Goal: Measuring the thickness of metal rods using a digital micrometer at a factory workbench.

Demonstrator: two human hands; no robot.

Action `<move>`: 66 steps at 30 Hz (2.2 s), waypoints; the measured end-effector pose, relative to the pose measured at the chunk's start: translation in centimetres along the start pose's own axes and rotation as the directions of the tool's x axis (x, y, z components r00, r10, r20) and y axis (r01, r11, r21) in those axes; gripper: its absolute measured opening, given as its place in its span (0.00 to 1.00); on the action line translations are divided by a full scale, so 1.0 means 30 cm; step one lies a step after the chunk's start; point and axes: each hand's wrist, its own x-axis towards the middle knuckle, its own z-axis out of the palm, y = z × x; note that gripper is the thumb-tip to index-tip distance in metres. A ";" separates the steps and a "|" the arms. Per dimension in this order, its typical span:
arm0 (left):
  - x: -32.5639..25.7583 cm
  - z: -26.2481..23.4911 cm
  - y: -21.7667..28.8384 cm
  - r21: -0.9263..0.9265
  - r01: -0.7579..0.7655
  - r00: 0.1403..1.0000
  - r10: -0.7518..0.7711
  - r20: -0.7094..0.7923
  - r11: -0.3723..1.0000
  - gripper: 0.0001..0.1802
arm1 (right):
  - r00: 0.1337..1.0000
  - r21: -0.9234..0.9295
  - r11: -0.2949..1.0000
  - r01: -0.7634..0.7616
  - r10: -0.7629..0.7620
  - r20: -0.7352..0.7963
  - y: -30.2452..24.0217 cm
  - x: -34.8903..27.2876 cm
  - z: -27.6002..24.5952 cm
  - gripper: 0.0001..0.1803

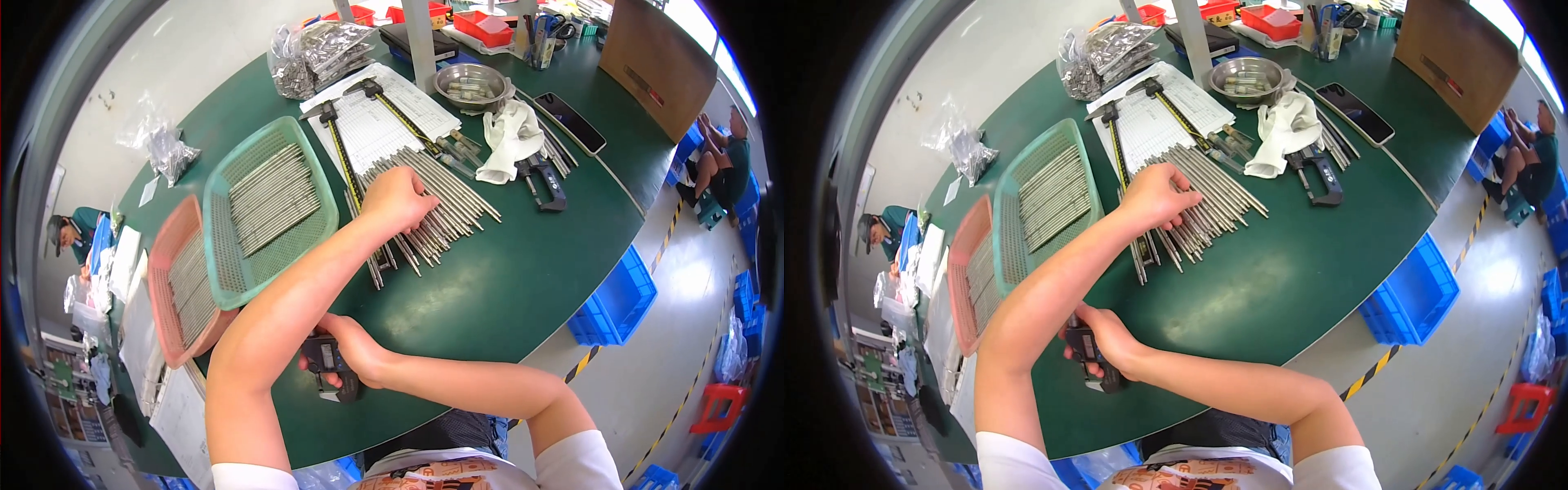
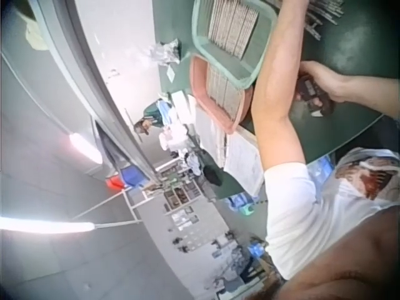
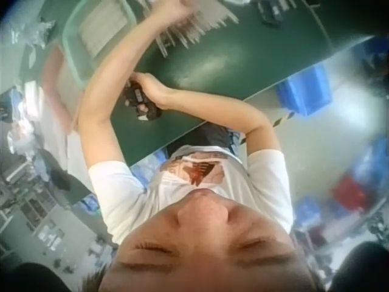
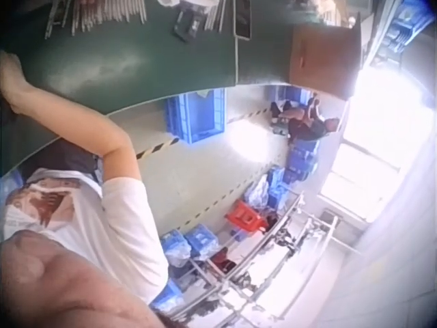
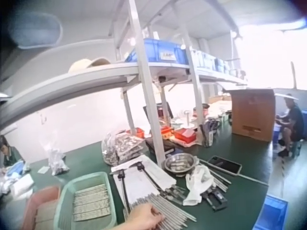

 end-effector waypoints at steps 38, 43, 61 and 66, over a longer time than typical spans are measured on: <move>-0.759 -0.344 -0.586 -0.494 -0.419 0.609 -0.167 -0.775 0.762 0.03 | 0.997 0.016 0.998 0.055 -0.054 -0.064 0.004 -0.002 -0.026 0.30; -0.796 -0.069 -0.531 -0.924 -0.328 0.939 -0.042 -0.342 0.197 0.04 | 0.998 0.100 0.994 0.053 -0.050 -0.036 -0.017 -0.001 -0.022 0.30; -0.807 0.025 -0.567 -0.947 -0.218 0.968 -0.072 -0.240 0.235 0.06 | 0.999 0.077 0.997 0.018 -0.015 -0.039 -0.015 -0.008 -0.025 0.31; -0.807 0.026 -0.564 -0.948 -0.201 0.970 -0.084 -0.227 0.245 0.06 | 0.999 0.075 0.997 0.033 -0.030 -0.039 -0.014 -0.005 -0.027 0.30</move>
